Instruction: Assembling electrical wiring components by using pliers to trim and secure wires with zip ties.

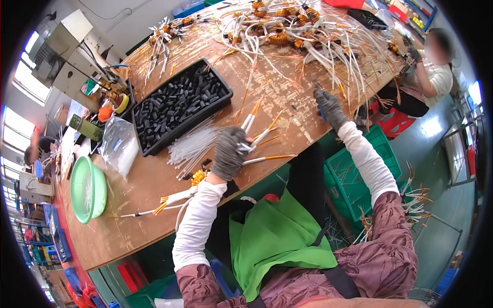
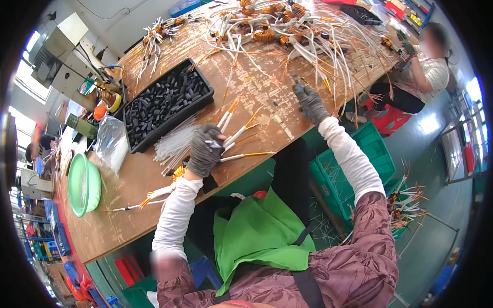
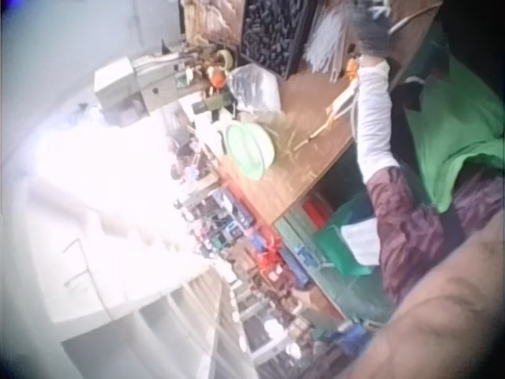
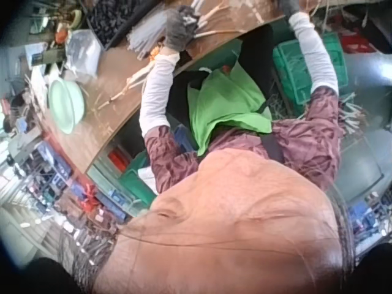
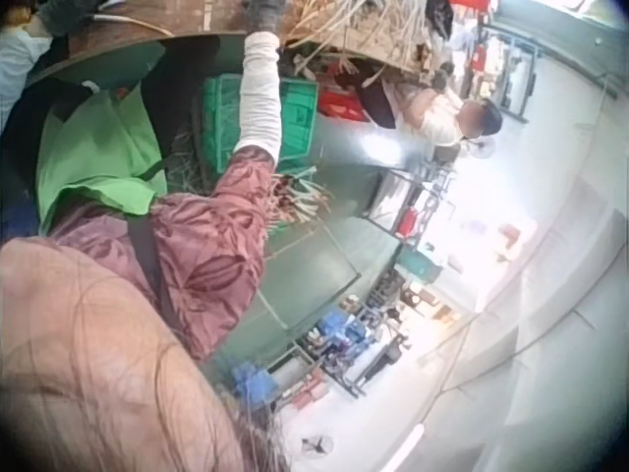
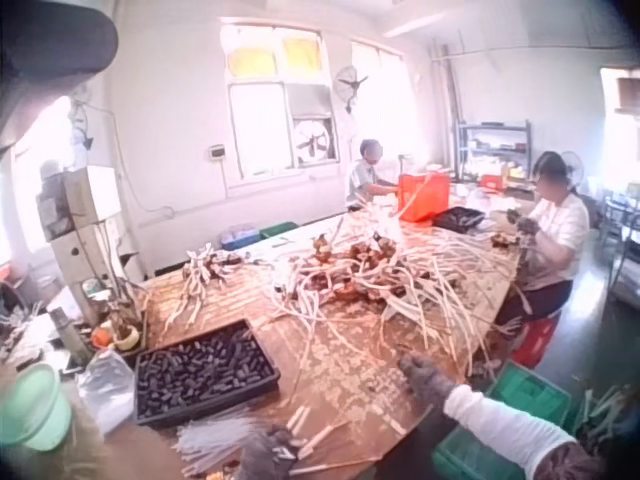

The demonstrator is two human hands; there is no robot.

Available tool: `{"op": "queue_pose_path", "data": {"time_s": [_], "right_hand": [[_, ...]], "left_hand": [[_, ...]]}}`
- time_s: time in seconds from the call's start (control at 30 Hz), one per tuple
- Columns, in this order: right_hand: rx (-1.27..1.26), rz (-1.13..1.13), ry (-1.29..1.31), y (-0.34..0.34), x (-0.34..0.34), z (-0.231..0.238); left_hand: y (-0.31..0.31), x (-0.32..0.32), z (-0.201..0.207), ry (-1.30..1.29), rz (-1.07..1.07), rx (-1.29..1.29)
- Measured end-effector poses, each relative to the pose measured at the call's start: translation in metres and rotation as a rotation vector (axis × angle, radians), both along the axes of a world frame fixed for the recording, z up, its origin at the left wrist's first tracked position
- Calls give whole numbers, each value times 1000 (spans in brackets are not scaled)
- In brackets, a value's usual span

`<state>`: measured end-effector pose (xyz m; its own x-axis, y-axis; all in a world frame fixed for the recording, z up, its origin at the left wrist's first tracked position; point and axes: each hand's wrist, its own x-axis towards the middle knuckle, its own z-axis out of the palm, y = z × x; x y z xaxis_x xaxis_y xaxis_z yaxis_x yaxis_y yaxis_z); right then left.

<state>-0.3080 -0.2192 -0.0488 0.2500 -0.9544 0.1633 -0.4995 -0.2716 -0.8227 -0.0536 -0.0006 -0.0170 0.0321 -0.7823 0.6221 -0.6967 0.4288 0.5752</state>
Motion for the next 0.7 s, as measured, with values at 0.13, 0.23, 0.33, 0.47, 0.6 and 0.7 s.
{"op": "queue_pose_path", "data": {"time_s": [0.13, 0.23, 0.33, 0.47, 0.6, 0.7], "right_hand": [[697, 371, -404, 47, -2, 70], [-2, 651, 132, 86, 24, 97], [-633, 797, 530, 103, 52, 109], [-771, 782, 773, 96, 74, 104], [-824, 811, 817, 96, 85, 97], [-821, 842, 841, 99, 89, 99]], "left_hand": [[-10, 18, -18, 742, -15, 325], [-11, 13, 1, 978, -20, 419], [-14, 20, -7, 935, -21, 373], [-14, 19, -8, 856, -23, 344], [-12, 16, -7, 814, -15, 333], [-10, 16, -6, 819, -15, 329]]}}
